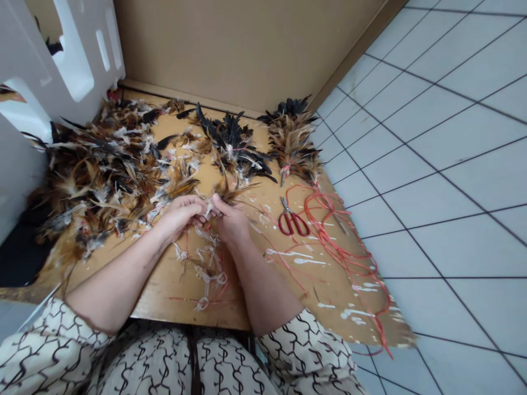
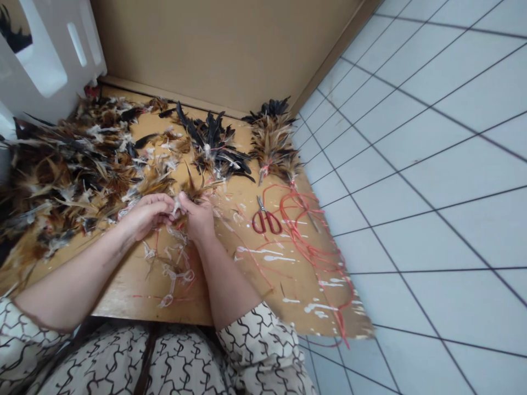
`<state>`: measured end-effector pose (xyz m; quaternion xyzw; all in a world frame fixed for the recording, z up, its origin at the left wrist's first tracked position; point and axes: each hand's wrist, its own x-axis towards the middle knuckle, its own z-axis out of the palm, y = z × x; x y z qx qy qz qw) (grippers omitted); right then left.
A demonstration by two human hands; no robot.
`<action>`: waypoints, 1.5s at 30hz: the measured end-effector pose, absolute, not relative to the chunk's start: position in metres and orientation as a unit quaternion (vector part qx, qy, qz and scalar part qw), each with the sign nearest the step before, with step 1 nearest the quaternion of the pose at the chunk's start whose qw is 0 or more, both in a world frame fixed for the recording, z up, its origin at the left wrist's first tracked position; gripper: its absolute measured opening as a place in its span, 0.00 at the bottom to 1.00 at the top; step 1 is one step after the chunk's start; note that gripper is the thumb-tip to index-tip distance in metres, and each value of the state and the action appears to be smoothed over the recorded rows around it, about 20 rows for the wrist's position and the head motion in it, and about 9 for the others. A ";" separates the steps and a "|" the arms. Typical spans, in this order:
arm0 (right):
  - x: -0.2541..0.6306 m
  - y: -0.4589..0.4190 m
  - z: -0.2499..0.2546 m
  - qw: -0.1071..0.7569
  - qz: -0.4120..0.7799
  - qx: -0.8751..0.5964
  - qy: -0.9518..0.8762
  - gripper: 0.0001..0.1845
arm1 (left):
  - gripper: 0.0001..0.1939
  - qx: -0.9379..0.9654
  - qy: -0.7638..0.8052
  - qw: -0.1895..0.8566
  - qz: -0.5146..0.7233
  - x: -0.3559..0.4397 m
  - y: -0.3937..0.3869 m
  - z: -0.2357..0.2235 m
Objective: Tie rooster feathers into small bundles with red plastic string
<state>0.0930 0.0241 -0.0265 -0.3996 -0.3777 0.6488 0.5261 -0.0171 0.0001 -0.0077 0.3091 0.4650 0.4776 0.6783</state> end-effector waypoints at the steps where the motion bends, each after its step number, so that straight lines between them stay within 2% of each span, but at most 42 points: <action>1: 0.092 0.023 -0.026 0.525 0.650 -0.400 -0.377 0.18 | 0.05 0.313 0.458 0.681 0.479 -0.017 0.000 -0.008; 7: 0.090 0.019 -0.021 0.532 0.636 -0.404 -0.386 0.18 | 0.08 0.338 0.446 0.674 0.482 -0.020 0.000 -0.009; 17: 0.092 0.021 -0.022 0.533 0.616 -0.421 -0.400 0.21 | 0.05 0.329 0.473 0.670 0.469 -0.019 0.001 -0.007; 21: 0.092 0.019 -0.022 0.516 0.614 -0.420 -0.425 0.19 | 0.05 0.324 0.468 0.663 0.487 -0.018 0.000 -0.004; 27: 0.091 0.021 -0.023 0.539 0.607 -0.415 -0.411 0.16 | 0.06 0.321 0.457 0.648 0.518 -0.019 0.001 -0.006; 34: 0.090 0.021 -0.025 0.549 0.586 -0.418 -0.424 0.22 | 0.11 0.286 0.461 0.654 0.527 -0.019 0.002 -0.007; 40: 0.086 0.017 -0.027 0.537 0.608 -0.426 -0.401 0.25 | 0.10 0.272 0.465 0.644 0.543 -0.018 0.002 -0.009; 45: 0.085 0.014 -0.025 0.522 0.606 -0.429 -0.420 0.20 | 0.10 0.287 0.463 0.638 0.544 -0.017 0.001 -0.011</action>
